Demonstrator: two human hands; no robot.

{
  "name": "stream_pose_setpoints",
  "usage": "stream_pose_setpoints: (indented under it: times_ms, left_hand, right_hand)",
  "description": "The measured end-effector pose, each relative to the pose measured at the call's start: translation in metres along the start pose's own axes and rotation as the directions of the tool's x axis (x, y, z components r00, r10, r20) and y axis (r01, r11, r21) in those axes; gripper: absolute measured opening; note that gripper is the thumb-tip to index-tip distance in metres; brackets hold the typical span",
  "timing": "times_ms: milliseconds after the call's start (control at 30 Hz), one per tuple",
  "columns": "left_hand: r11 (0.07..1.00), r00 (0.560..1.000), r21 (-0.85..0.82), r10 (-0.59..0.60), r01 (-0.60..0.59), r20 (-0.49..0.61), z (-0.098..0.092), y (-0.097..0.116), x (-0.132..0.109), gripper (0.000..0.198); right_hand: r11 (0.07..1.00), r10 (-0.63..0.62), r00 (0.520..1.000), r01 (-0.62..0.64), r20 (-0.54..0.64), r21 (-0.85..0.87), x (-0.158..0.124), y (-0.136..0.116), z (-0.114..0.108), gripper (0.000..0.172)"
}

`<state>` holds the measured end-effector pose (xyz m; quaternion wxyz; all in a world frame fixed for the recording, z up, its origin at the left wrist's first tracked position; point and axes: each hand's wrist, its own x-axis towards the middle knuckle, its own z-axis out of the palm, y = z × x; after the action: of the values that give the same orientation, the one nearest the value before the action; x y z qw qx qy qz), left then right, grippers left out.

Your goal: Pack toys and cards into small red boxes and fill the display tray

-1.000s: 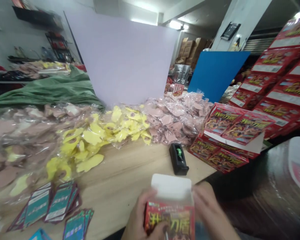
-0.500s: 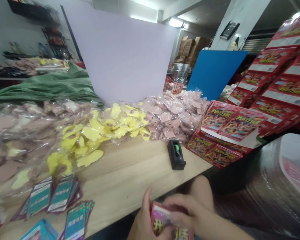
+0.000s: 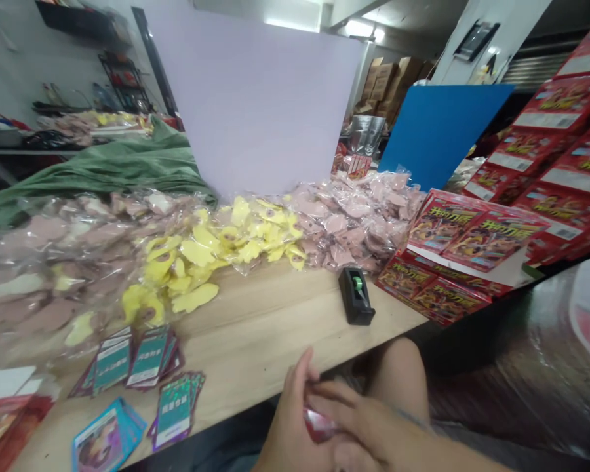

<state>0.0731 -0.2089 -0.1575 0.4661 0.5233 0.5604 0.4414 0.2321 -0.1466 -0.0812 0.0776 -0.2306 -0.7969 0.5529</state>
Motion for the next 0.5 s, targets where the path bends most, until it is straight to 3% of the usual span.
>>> stream_pose_setpoints:
  times_ms: [33,67,100,167,200,233,267,333,400,500]
  left_hand:
    - [1.000,0.997,-0.019,0.006,-0.004,0.081,-0.007,0.007,0.004,0.084]
    - [1.000,0.983,-0.020,0.017,-0.013,0.183,-0.015,0.016,0.009,0.070]
    - [0.999,0.961,0.003,0.034,-0.036,0.276,-0.025,0.026,0.016,0.054]
    - [0.978,0.933,0.112,0.131,-0.177,0.336,-0.043,0.045,0.036,0.031]
    - [0.940,0.929,0.189,0.221,-0.284,0.295,-0.048,0.051,0.049,0.028]
    - [0.882,0.917,0.278,0.323,-0.381,0.234,-0.049,0.055,0.064,0.029]
    - [0.815,0.892,0.363,0.408,-0.452,0.195,-0.048,0.055,0.079,0.030]
    - [0.713,0.852,0.475,0.485,-0.516,0.199,-0.037,0.048,0.108,0.034]
    - [0.684,0.853,0.514,0.461,-0.518,0.247,-0.026,0.036,0.127,0.037]
    - [0.672,0.872,0.556,0.383,-0.489,0.304,-0.022,0.025,0.133,0.042]
  right_hand:
    - [0.999,-0.025,0.991,0.020,-0.129,-0.042,-0.004,0.011,0.004,0.044]
    - [0.997,-0.042,0.954,0.023,-0.298,-0.067,-0.008,0.026,0.003,0.043]
    - [0.997,-0.029,0.870,-0.010,-0.491,-0.077,-0.012,0.042,-0.002,0.043]
    - [0.982,0.114,0.577,-0.186,-0.809,0.006,-0.017,0.076,-0.029,0.046]
    - [0.954,0.213,0.427,-0.286,-0.879,0.092,-0.016,0.090,-0.047,0.048]
    - [0.909,0.327,0.346,-0.369,-0.879,0.193,-0.011,0.101,-0.067,0.049]
    - [0.870,0.417,0.333,-0.417,-0.846,0.264,-0.004,0.110,-0.086,0.048]
    - [0.799,0.570,0.405,-0.475,-0.715,0.367,0.017,0.121,-0.116,0.041]
    - [0.753,0.652,0.481,-0.499,-0.586,0.428,0.037,0.128,-0.133,0.031]
    - [0.741,0.671,0.558,-0.484,-0.489,0.465,0.050,0.139,-0.134,0.022]
